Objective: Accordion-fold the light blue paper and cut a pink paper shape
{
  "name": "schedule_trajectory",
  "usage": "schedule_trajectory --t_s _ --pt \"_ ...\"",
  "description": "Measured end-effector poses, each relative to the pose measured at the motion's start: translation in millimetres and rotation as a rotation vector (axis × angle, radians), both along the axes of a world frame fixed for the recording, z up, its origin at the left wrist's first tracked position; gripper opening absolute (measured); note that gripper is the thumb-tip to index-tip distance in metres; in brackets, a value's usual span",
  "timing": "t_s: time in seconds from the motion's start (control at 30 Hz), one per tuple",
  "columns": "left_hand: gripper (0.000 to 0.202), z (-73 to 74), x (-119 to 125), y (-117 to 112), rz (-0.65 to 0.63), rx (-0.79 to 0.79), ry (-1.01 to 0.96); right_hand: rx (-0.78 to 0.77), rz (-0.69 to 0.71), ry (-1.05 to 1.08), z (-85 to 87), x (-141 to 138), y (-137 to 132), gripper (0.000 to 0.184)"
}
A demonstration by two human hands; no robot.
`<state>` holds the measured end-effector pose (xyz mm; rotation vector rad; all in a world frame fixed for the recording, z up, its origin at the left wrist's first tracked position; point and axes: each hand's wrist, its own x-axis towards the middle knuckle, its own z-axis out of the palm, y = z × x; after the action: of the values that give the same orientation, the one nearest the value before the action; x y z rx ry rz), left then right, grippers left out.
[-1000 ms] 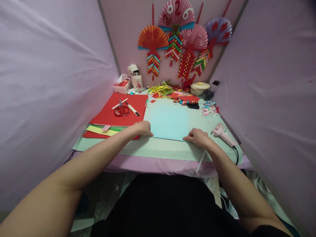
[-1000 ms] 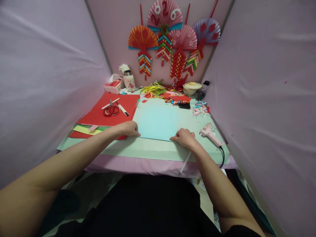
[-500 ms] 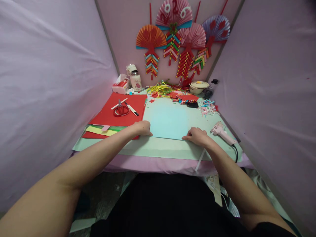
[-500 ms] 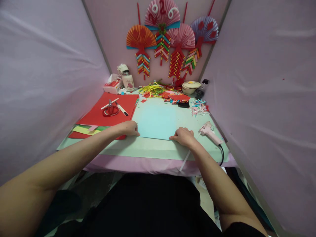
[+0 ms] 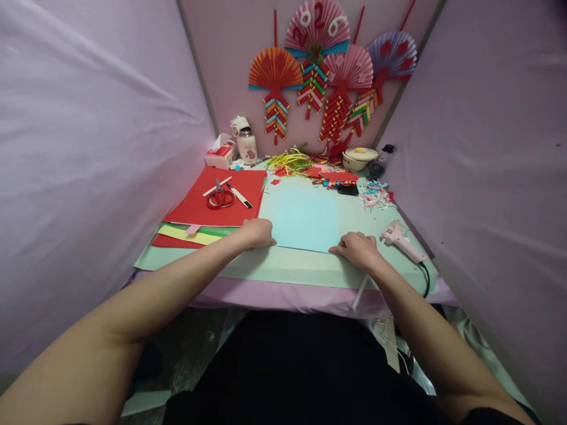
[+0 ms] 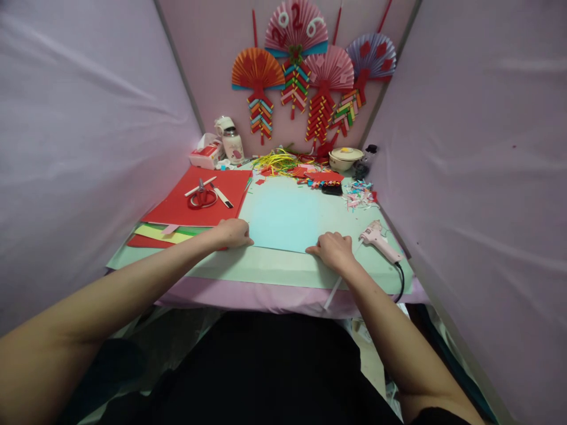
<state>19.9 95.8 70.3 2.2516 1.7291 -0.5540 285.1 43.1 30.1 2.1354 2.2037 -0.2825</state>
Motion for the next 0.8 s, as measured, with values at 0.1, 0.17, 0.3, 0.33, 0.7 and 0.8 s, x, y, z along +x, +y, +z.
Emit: schedule_trajectory --t_s 0.1,0.17,0.3,0.33,0.7,0.8 --pt "0.033 -3.9 -1 0 -0.012 0.039 0.001 0.013 -0.004 0.005 -2.4 1 -2 0.037" --pt "0.034 -7.4 -3 0 -0.004 0.075 0.011 0.040 -0.005 0.009 -5.8 2 -2 0.036" --pt "0.035 -18.2 -10 -5 -0.008 0.191 -0.037 0.208 0.064 0.047 -15.8 4 -6 0.024" --pt "0.031 -22.0 -12 -8 -0.036 0.233 -0.084 0.259 0.127 0.078 -18.3 5 -7 0.020" --pt "0.042 -50.4 -11 -36 -0.640 0.416 -0.244 0.350 0.716 -0.055 -15.2 -5 -20 0.051" --pt "0.046 -50.6 -11 -35 -0.658 0.416 -0.188 0.332 0.714 -0.113 -12.3 -8 -21 0.052"
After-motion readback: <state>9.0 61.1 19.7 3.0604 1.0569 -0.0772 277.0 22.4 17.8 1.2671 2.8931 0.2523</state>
